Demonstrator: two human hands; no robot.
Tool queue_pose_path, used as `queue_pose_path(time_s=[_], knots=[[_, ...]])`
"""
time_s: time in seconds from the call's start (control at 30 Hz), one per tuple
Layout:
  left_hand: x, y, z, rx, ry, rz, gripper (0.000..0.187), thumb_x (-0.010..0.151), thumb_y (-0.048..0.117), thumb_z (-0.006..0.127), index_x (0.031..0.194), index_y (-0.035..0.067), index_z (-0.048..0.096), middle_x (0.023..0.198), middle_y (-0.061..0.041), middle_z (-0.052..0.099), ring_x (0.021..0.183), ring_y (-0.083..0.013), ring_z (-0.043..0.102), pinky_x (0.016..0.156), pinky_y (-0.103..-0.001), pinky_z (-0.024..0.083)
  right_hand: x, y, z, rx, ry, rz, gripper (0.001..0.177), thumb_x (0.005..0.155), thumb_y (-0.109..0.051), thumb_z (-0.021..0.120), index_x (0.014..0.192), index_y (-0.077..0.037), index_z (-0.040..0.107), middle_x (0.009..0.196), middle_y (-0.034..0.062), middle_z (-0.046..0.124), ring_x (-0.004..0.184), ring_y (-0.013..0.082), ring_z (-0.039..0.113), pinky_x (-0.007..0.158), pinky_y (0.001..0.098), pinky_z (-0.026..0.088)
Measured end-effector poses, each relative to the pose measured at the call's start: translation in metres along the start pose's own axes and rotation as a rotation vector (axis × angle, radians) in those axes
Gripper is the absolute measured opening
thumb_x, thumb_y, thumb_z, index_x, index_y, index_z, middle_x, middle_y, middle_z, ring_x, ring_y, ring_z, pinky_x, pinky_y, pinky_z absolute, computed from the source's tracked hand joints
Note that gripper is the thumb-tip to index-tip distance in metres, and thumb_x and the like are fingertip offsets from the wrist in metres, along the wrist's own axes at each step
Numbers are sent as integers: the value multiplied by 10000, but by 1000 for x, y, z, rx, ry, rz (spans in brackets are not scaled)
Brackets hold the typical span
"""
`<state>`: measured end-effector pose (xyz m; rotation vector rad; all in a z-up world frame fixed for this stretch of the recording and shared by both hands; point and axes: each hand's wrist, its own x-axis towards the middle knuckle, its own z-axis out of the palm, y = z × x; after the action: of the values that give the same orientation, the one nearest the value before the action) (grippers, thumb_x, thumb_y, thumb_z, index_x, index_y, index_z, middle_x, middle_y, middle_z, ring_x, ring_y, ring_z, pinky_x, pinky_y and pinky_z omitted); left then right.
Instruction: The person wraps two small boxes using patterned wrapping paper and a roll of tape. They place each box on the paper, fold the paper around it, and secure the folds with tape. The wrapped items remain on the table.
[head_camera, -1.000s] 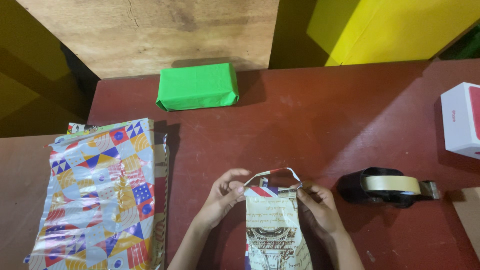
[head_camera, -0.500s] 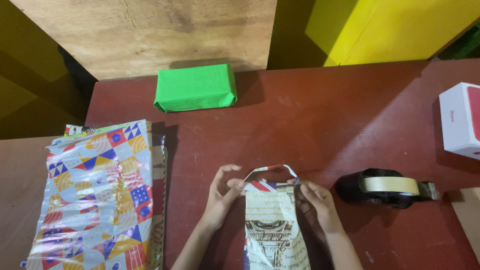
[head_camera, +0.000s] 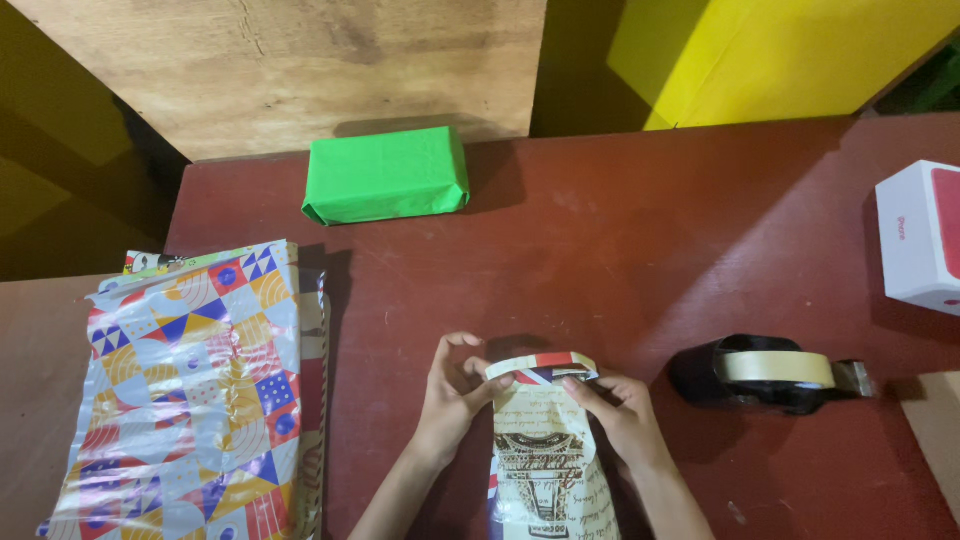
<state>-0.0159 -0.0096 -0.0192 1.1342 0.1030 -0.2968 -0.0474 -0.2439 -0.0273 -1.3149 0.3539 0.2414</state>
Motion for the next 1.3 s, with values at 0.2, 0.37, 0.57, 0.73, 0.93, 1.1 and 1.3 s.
queue_pose_path(time_s=[0.2,0.37,0.57,0.73,0.93,1.1,1.3], knots=[[-2,1,2,25,6,-28,459,870,-6,750,1206,116,462,813,-16,658,834,-130,688,799,-317,583,-7,-16,5,-16,-10,43,261,857,-156,760,991,66,787,867,148,805,718,158,719,661,300,572],[-7,3,12,62,-43,54,473,855,-43,716,1242,101,486,914,-37,661,890,-146,679,784,-317,578,-9,-16,3,-107,-78,-32,251,808,-116,786,1009,36,789,878,136,811,742,148,733,698,299,585],[-9,1,21,276,-143,189,250,955,12,626,1202,51,609,1070,-86,699,1007,-169,686,875,-311,571,1,7,-1,-208,-106,-14,281,850,-150,814,1020,73,811,893,167,786,758,195,682,684,330,523],[2,12,19,-114,181,-54,207,953,81,554,1151,24,566,908,-122,673,777,-195,656,657,-363,564,-8,-7,2,-43,-283,63,699,806,-341,821,1365,3,580,1305,122,644,1199,172,594,1025,337,458],[20,71,-18,-17,99,133,384,925,56,566,1301,89,498,858,-106,677,748,-177,640,658,-321,542,-36,-38,32,-326,-648,-24,1207,624,-338,967,1560,-63,257,1514,126,493,1427,244,451,1200,393,348],[-2,120,-43,377,-137,162,480,925,15,664,1373,64,498,920,-76,680,807,-121,677,683,-285,521,-34,-69,32,-408,-679,18,1174,596,-247,974,1546,-36,319,1455,148,562,1383,267,514,1183,392,395],[-14,136,-40,292,-63,56,459,892,65,648,1321,107,490,940,-28,739,673,-110,597,608,-289,494,-31,-87,37,-518,-821,-26,1150,598,-251,983,1551,-38,375,1511,106,541,1416,221,479,1196,364,352]])
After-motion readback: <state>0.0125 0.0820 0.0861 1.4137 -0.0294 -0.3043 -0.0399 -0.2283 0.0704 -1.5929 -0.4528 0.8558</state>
